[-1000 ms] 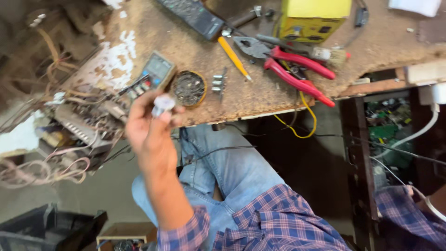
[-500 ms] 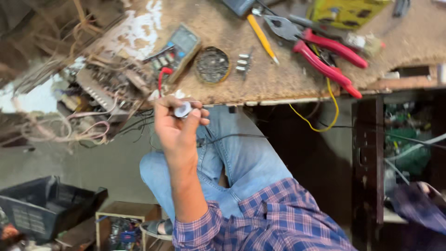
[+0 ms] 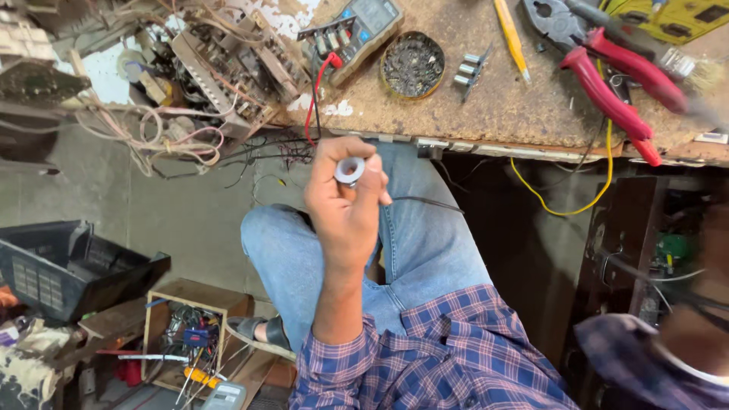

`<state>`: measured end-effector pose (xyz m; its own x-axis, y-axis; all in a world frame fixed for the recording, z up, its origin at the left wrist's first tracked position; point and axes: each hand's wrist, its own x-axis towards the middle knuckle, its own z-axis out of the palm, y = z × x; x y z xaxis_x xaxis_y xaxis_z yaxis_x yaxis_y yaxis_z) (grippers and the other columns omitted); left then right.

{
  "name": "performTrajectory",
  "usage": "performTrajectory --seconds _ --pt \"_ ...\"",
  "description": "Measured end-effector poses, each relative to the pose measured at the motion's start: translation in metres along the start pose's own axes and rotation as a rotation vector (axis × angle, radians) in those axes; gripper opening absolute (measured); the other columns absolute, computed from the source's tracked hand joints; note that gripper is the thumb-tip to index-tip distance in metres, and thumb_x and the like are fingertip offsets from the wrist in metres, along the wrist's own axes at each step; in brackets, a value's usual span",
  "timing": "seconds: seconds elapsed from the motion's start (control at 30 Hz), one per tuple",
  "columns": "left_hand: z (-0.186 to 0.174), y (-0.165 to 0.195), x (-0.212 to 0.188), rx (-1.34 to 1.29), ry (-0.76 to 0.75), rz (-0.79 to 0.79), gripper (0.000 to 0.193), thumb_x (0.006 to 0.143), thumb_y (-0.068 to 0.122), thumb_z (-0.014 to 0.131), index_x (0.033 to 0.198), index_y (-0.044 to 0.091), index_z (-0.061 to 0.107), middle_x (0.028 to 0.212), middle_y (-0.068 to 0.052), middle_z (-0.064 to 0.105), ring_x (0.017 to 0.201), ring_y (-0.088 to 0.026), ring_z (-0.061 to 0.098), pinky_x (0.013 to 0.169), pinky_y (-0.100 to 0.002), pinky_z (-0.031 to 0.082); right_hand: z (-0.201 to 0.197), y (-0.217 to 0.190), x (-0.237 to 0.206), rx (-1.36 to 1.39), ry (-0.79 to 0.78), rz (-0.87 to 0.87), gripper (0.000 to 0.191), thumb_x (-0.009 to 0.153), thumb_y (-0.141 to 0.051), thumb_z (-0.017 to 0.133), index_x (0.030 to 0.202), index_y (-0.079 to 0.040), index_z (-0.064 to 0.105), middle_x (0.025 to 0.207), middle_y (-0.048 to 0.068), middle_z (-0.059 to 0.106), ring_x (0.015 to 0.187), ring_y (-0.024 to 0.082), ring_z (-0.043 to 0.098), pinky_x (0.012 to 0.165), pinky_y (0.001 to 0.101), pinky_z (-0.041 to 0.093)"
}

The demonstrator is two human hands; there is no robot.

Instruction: The person tests a small electronic component with a multimeter, then uses a soldering iron and solder to repair a circuit board. They also use pliers to cut wires and a small brush to clean the component.

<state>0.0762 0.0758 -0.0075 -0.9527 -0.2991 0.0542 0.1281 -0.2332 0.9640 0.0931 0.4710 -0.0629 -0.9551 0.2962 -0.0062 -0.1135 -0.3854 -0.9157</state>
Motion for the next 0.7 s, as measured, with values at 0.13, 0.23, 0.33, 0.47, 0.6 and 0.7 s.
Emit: performTrajectory --seconds 0.13,0.23,0.33,0.47,0.6,0.7 --pt "0.017 0.014 -0.009 0.039 0.022 0.099 0.023 0.102 0.004 0.067 0.122 0.002 0.056 0.098 -0.002 0.06 0.08 -0.006 0.058 0.071 -0.021 0.053 0.026 0.034 0.008 0.412 -0.12 0.202 0.028 0.113 -0.016 0.059 0.117 0.012 0.061 0.112 0.023 0.07 0.094 0.028 0.066 0.092 0.033 0.057" --pt "0.022 0.026 -0.015 0.189 0.015 0.285 0.02 0.106 0.005 0.07 0.12 0.002 0.056 0.106 -0.004 0.062 0.086 -0.006 0.058 0.076 -0.02 0.052 0.046 0.049 0.008 0.522 -0.19 0.302 0.028 0.113 -0.016 0.058 0.117 0.012 0.061 0.112 0.023 0.07 0.093 0.028 0.066 0.091 0.0329 0.057" --pt "0.025 0.028 -0.014 0.25 0.021 0.403 0.016 0.108 0.005 0.07 0.116 0.003 0.056 0.106 -0.007 0.065 0.083 -0.005 0.056 0.073 -0.018 0.048 0.06 0.056 0.01 0.561 -0.242 0.387 0.031 0.113 -0.017 0.058 0.118 0.014 0.061 0.113 0.025 0.071 0.096 0.029 0.066 0.092 0.0309 0.058" --pt "0.023 0.029 -0.017 0.274 -0.012 0.411 0.012 0.11 0.004 0.063 0.118 0.004 0.054 0.109 -0.008 0.061 0.08 -0.005 0.05 0.072 -0.019 0.045 0.064 0.06 0.01 0.644 -0.278 0.472 0.032 0.112 -0.016 0.057 0.12 0.015 0.062 0.114 0.026 0.072 0.1 0.029 0.066 0.094 0.0321 0.06" --pt "0.015 0.041 -0.034 -0.054 -0.258 0.254 0.01 0.111 0.005 0.059 0.119 0.005 0.054 0.113 -0.009 0.059 0.081 -0.007 0.053 0.072 -0.02 0.048 0.057 0.064 0.009 0.637 -0.332 0.464 0.033 0.114 -0.016 0.057 0.122 0.015 0.063 0.117 0.024 0.072 0.103 0.027 0.066 0.097 0.0302 0.059" --pt "0.004 0.056 -0.051 -0.35 -0.838 -0.01 0.01 0.111 0.006 0.059 0.119 0.004 0.054 0.113 -0.009 0.059 0.082 -0.008 0.054 0.073 -0.02 0.048 0.054 0.068 0.01 0.562 -0.339 0.409 0.032 0.115 -0.016 0.059 0.123 0.015 0.063 0.116 0.025 0.072 0.099 0.026 0.068 0.094 0.0282 0.057"
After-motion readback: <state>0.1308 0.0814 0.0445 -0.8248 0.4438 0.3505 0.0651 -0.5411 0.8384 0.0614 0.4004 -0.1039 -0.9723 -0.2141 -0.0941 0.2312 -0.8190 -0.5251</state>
